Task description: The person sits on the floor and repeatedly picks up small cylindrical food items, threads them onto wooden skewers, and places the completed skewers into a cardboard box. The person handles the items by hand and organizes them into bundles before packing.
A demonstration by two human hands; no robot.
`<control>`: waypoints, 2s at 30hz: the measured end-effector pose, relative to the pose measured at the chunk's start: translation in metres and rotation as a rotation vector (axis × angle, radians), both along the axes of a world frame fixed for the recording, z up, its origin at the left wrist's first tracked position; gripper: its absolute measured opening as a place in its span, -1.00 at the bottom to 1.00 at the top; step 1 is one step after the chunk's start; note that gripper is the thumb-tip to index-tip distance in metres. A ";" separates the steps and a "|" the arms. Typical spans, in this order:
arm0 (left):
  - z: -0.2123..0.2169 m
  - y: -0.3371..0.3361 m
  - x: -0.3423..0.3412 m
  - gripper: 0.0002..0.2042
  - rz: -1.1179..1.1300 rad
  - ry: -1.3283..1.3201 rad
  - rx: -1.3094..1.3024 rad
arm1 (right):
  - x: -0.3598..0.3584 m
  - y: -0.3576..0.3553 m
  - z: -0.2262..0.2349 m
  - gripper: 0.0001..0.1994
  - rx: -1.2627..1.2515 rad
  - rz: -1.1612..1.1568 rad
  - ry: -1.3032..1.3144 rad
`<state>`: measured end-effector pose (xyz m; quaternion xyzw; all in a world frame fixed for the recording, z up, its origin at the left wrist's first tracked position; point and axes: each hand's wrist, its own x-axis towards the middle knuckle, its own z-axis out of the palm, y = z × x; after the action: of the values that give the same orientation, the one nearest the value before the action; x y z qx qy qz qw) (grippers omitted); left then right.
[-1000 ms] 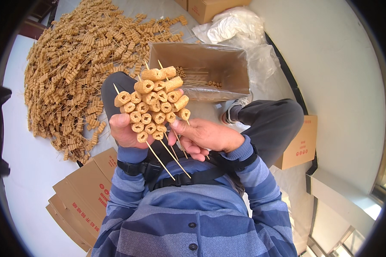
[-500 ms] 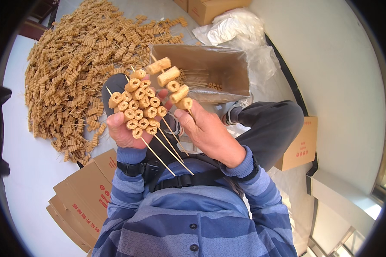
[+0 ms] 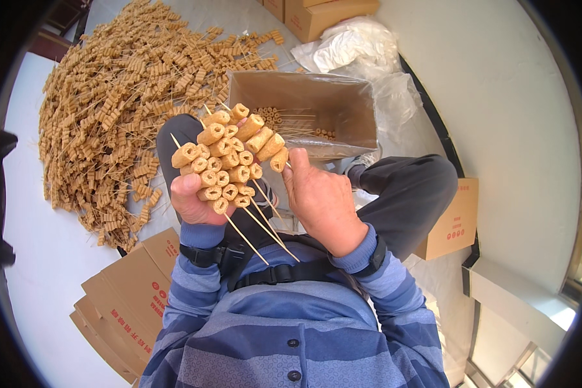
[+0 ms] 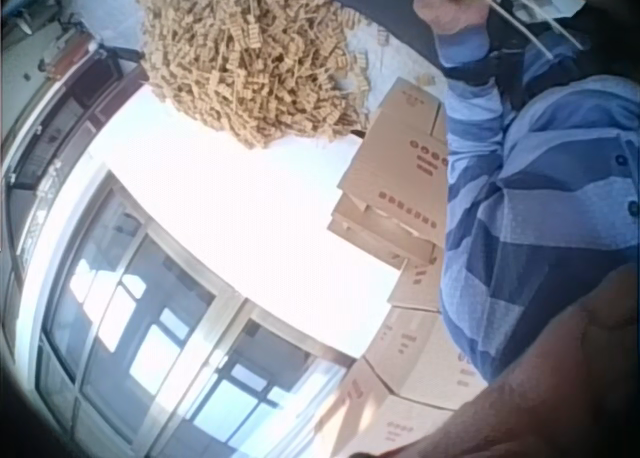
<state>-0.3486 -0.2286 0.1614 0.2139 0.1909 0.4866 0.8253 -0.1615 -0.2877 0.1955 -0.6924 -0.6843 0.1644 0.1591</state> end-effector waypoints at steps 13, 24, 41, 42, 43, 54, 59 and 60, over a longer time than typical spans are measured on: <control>0.006 0.003 0.008 -0.07 -0.072 -0.172 0.035 | 0.001 -0.003 0.007 -0.62 -0.412 0.041 0.662; -0.007 -0.003 -0.002 -0.07 -0.105 -0.146 0.004 | 0.001 0.006 0.002 -0.52 -0.102 -0.001 1.054; -0.001 -0.005 0.010 -0.07 -0.043 -0.084 0.010 | 0.001 0.009 0.004 -0.57 0.119 0.082 0.740; 0.001 -0.004 0.012 -0.07 -0.028 -0.087 0.018 | 0.002 0.010 0.003 -0.58 0.133 0.108 0.719; 0.002 -0.003 0.014 -0.07 -0.012 -0.090 0.027 | 0.003 0.011 0.002 -0.58 0.148 0.135 0.698; -0.004 0.000 0.014 -0.08 -0.127 -0.129 0.026 | 0.000 0.009 0.006 -0.53 0.067 0.050 0.522; 0.001 -0.001 0.014 -0.08 -0.134 -0.094 0.042 | 0.004 0.003 0.036 -0.26 0.417 0.144 0.139; 0.003 -0.002 0.015 -0.08 -0.148 -0.088 0.040 | -0.004 0.004 0.035 -0.18 0.418 0.207 0.147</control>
<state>-0.3332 -0.2305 0.1640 0.2222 0.1283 0.4367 0.8623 -0.1651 -0.2834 0.2305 -0.5569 -0.7572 0.0845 0.3306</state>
